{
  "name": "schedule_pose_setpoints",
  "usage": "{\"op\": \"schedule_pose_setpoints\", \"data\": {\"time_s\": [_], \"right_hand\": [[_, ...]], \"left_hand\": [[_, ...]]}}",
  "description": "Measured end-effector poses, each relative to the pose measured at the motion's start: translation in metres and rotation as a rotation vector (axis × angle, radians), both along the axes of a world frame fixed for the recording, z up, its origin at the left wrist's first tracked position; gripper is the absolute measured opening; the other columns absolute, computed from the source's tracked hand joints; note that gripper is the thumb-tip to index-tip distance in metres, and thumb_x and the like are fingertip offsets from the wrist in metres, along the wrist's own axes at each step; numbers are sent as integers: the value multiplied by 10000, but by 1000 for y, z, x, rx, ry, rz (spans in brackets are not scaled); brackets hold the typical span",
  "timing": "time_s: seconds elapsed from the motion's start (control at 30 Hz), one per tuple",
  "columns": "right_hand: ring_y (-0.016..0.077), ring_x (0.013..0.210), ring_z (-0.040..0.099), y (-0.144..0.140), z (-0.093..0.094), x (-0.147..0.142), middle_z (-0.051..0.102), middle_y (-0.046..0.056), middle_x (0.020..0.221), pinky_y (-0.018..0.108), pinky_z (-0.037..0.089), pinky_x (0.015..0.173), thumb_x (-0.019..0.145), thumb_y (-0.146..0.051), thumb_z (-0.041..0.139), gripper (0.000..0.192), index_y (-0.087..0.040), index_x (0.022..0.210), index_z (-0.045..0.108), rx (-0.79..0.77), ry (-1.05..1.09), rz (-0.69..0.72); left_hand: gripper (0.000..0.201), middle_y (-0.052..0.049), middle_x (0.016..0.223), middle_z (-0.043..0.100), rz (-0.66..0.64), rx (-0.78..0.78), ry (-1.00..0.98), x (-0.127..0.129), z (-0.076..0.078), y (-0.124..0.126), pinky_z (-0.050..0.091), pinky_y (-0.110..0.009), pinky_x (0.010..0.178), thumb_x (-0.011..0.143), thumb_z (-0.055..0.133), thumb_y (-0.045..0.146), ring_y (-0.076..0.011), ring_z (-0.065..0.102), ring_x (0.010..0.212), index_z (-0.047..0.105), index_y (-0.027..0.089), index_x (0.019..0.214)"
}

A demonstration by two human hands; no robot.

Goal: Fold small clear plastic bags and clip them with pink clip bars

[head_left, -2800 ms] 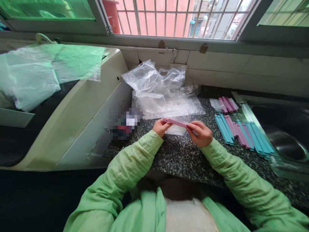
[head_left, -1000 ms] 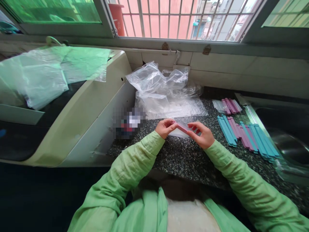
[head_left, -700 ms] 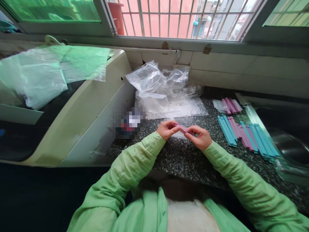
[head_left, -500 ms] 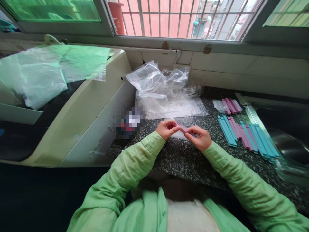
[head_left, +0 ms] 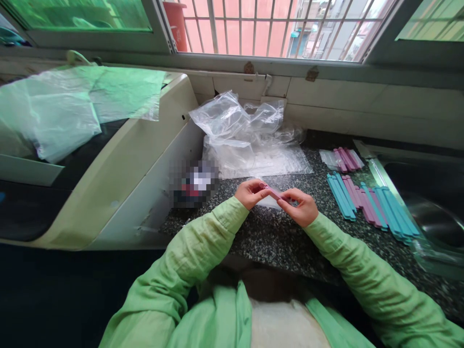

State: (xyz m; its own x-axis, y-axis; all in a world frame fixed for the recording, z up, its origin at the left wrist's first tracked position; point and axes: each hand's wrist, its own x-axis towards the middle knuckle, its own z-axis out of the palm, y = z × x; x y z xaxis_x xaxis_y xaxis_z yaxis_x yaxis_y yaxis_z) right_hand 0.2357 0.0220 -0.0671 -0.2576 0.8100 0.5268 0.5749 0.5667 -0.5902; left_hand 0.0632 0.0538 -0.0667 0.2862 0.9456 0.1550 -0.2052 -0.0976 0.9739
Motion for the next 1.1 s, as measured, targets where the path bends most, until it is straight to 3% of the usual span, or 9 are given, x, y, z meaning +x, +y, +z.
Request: {"op": "schedule_pose_setpoints", "data": {"time_s": [0.8,1.1], "right_hand": [[127,564,543,1,2,1,635,14,624,262,443,531,734,-270,583,95,-193,698,626,27,-21,-11],[131,574,548,0,6,0,639,15,627,265,442,536,736,-269,580,95,-196,697,627,40,-25,-18]], "left_hand": [[421,19,521,450,92,159,92,-1,2,-1,291,-225,495,558,697,518,-65,369,504,552,126,509],[428,25,535,418,73,116,71,0,-3,0,285,-225,503,569,682,536,-69,358,518,559,126,550]]}}
